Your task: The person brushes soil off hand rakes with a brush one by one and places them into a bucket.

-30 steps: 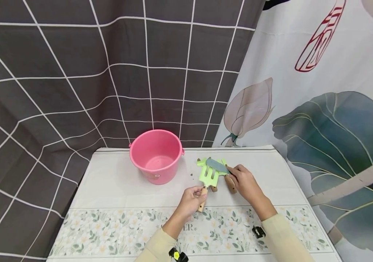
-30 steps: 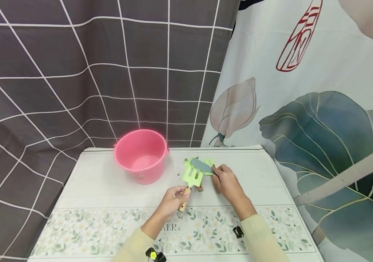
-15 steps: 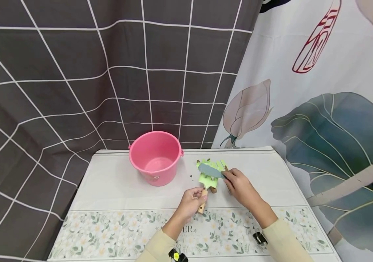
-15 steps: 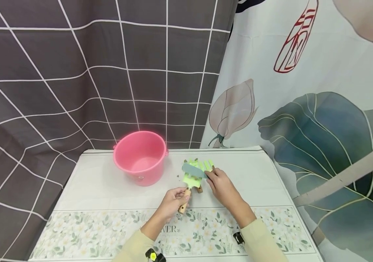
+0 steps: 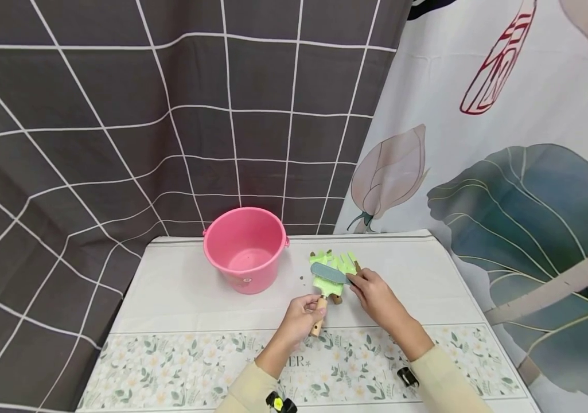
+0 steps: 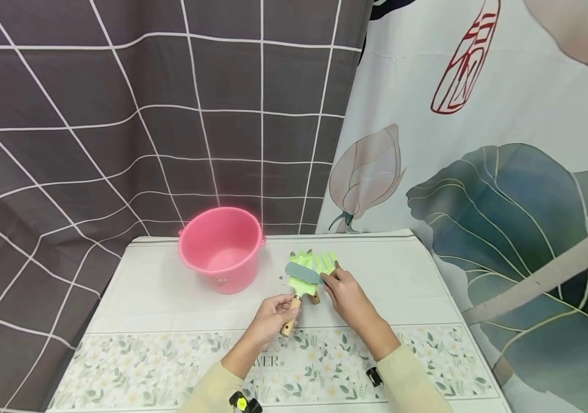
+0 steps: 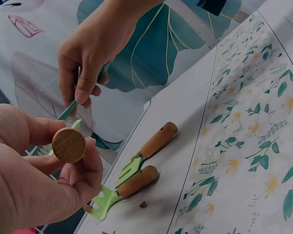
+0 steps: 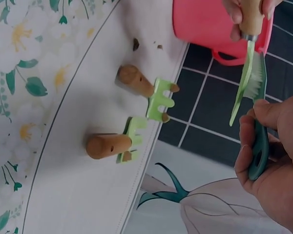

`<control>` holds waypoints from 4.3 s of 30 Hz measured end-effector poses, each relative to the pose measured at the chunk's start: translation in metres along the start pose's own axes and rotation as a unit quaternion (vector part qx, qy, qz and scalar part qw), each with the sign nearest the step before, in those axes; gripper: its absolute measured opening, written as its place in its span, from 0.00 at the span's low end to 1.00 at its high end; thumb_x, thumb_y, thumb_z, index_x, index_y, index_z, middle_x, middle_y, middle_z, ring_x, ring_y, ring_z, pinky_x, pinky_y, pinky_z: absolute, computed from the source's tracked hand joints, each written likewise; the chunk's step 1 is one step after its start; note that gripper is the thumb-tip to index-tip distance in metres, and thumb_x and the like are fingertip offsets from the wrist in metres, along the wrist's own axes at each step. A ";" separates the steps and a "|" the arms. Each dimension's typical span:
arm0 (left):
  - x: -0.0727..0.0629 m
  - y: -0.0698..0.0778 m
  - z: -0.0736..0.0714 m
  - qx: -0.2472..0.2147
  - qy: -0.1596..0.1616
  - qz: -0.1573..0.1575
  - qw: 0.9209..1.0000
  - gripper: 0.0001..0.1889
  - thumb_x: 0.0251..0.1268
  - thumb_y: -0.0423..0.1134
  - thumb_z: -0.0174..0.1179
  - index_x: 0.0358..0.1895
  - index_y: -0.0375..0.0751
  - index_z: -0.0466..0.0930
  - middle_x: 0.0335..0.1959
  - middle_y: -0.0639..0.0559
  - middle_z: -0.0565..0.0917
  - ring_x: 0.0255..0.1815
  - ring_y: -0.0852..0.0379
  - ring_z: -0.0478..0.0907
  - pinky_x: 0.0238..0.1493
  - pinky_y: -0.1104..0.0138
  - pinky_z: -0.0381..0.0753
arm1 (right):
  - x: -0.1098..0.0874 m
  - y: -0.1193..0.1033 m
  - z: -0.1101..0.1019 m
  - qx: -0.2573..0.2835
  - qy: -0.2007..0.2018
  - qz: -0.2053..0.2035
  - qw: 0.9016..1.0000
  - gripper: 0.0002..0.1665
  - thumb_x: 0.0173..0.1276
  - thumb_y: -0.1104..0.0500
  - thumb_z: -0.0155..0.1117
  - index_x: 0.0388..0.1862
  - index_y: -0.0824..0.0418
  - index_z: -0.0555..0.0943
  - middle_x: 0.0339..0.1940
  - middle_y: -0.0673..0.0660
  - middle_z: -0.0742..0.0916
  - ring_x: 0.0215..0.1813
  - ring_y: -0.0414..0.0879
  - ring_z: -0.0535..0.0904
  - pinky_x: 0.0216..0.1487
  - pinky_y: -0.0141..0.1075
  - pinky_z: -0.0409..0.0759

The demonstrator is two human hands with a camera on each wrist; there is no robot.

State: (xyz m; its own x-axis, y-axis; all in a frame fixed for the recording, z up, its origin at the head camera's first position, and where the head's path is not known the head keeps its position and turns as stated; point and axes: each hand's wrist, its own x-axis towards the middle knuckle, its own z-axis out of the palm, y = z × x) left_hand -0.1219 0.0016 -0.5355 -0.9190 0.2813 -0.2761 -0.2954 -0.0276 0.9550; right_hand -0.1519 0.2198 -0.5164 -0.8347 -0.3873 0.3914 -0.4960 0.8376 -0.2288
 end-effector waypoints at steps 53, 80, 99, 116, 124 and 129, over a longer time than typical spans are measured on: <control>-0.015 0.044 -0.052 0.142 0.066 0.153 0.976 0.24 0.66 0.30 0.66 0.64 0.24 0.76 0.47 0.34 0.85 0.35 0.53 0.86 0.30 0.69 0.90 | -0.064 0.064 -0.003 0.037 -0.010 0.181 0.983 0.17 0.72 0.67 0.66 0.58 0.70 0.83 0.43 0.63 0.84 0.41 0.54 0.83 0.39 0.48 0.86; -0.036 0.091 -0.109 0.286 0.219 0.150 0.921 0.25 0.68 0.29 0.62 0.68 0.25 0.74 0.48 0.33 0.87 0.36 0.49 0.86 0.28 0.69 0.87 | -0.076 0.069 -0.006 0.049 -0.035 0.200 0.978 0.19 0.73 0.66 0.66 0.60 0.69 0.82 0.45 0.63 0.85 0.42 0.53 0.83 0.40 0.48 0.85; -0.029 0.108 -0.130 0.403 0.279 0.152 0.858 0.17 0.72 0.30 0.55 0.58 0.25 0.81 0.50 0.29 0.87 0.51 0.31 0.85 0.49 0.42 0.87 | -0.083 0.070 -0.014 0.055 -0.039 0.209 0.976 0.19 0.73 0.66 0.65 0.61 0.69 0.82 0.45 0.62 0.84 0.40 0.49 0.80 0.35 0.44 0.82; -0.006 0.108 -0.147 0.448 0.286 0.173 0.829 0.09 0.71 0.32 0.61 0.38 0.27 0.87 0.32 0.34 0.89 0.33 0.37 0.87 0.36 0.47 0.88 | -0.081 0.068 -0.010 0.055 -0.039 0.192 0.979 0.18 0.72 0.66 0.66 0.59 0.69 0.83 0.43 0.60 0.85 0.37 0.44 0.77 0.31 0.37 0.80; 0.013 0.117 -0.157 0.498 0.266 0.139 0.814 0.22 0.67 0.33 0.60 0.13 0.42 0.66 0.10 0.52 0.65 0.16 0.51 0.67 0.19 0.63 0.66 | -0.081 0.067 -0.012 0.055 -0.042 0.202 0.977 0.18 0.73 0.66 0.66 0.60 0.69 0.83 0.44 0.60 0.85 0.36 0.43 0.76 0.31 0.37 0.79; 0.027 0.122 -0.162 0.522 0.232 0.100 0.815 0.18 0.69 0.36 0.60 0.18 0.40 0.72 0.14 0.48 0.73 0.23 0.46 0.78 0.26 0.55 0.78 | -0.084 0.069 -0.012 0.054 -0.049 0.203 0.976 0.18 0.73 0.66 0.66 0.60 0.69 0.83 0.43 0.60 0.85 0.37 0.43 0.77 0.32 0.37 0.79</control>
State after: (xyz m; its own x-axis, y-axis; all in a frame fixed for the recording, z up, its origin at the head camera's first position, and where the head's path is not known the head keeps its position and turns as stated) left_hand -0.2252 -0.1491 -0.4438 -0.9929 -0.0277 0.1158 0.0329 0.8707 0.4907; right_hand -0.1133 0.3142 -0.5542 -0.9842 -0.0706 0.1623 -0.1366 0.8864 -0.4423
